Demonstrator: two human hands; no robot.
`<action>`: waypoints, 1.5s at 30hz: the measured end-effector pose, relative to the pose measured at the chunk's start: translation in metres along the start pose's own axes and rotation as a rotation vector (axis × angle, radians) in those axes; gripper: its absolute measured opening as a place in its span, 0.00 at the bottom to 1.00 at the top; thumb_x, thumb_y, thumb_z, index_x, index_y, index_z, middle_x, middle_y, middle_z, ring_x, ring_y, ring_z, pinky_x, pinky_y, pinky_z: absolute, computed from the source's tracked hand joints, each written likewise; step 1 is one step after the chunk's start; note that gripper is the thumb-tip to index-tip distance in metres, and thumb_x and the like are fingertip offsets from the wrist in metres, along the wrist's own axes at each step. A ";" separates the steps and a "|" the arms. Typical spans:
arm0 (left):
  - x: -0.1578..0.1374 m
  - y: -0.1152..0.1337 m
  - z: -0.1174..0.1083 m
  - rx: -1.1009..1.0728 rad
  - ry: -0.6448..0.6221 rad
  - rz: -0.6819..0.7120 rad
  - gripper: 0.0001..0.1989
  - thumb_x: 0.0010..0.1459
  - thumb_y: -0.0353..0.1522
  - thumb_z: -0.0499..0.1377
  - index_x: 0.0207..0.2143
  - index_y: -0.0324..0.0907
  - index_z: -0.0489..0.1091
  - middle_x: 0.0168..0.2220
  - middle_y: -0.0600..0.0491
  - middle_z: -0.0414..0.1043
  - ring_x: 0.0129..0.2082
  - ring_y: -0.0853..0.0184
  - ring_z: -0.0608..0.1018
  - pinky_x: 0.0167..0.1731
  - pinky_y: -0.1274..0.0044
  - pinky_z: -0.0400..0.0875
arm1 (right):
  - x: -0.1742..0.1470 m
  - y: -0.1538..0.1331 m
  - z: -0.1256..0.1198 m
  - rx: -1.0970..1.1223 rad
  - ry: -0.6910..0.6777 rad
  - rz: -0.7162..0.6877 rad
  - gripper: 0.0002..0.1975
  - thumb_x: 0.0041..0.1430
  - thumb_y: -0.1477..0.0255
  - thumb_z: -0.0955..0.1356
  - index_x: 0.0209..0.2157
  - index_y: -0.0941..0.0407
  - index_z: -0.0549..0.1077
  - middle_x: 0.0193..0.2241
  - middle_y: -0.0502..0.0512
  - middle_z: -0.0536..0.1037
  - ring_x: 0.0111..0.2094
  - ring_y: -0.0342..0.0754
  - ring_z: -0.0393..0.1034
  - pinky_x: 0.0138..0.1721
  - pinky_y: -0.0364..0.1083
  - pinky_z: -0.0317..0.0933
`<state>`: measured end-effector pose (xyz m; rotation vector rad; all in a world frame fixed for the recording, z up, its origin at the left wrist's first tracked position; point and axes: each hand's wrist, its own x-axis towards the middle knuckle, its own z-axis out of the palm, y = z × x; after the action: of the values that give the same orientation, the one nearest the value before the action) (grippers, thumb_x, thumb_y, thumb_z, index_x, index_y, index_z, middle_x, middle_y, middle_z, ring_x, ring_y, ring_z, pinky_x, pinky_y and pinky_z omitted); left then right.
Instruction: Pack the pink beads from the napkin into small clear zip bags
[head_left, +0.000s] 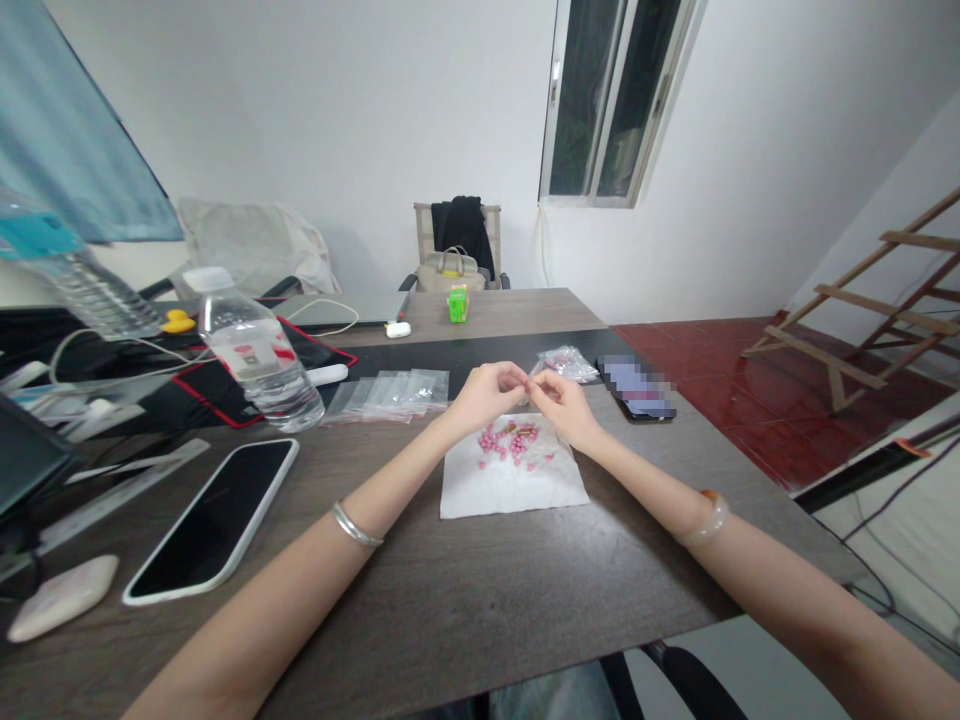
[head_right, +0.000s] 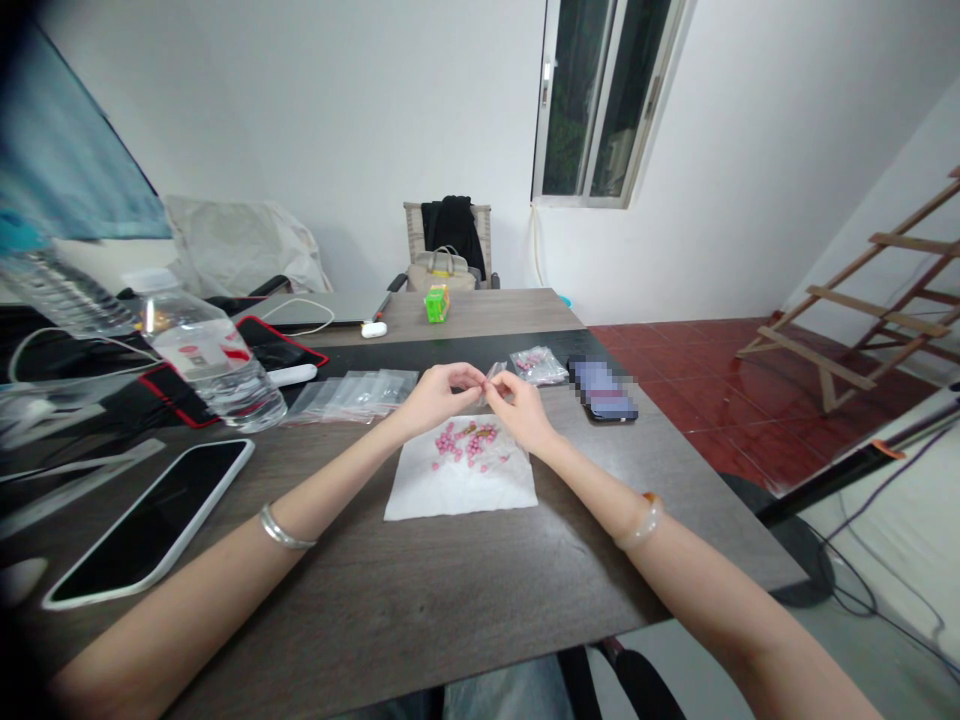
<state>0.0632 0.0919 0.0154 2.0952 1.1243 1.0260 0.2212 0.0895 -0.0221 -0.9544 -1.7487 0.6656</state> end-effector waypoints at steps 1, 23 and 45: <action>-0.001 0.001 0.000 0.011 -0.005 0.006 0.07 0.49 0.25 0.59 0.32 0.36 0.74 0.28 0.51 0.78 0.30 0.67 0.78 0.34 0.76 0.71 | 0.000 0.001 0.001 0.001 0.006 -0.014 0.10 0.56 0.65 0.63 0.25 0.55 0.66 0.21 0.49 0.68 0.24 0.43 0.63 0.26 0.42 0.55; -0.013 0.015 0.007 0.651 -0.036 0.114 0.13 0.62 0.29 0.48 0.34 0.38 0.72 0.28 0.48 0.77 0.31 0.62 0.77 0.49 0.63 0.56 | -0.003 -0.001 -0.001 -0.236 0.019 0.034 0.10 0.54 0.69 0.63 0.24 0.56 0.71 0.23 0.52 0.75 0.25 0.44 0.66 0.25 0.42 0.55; -0.016 0.013 0.013 0.631 0.012 0.081 0.12 0.66 0.31 0.43 0.36 0.39 0.65 0.27 0.51 0.73 0.28 0.64 0.76 0.39 0.70 0.61 | -0.004 -0.009 -0.001 -0.244 0.040 0.010 0.10 0.56 0.68 0.62 0.26 0.55 0.69 0.24 0.51 0.73 0.25 0.44 0.64 0.26 0.42 0.53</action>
<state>0.0738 0.0703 0.0125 2.6346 1.5258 0.7786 0.2205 0.0813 -0.0163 -1.1353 -1.8183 0.4422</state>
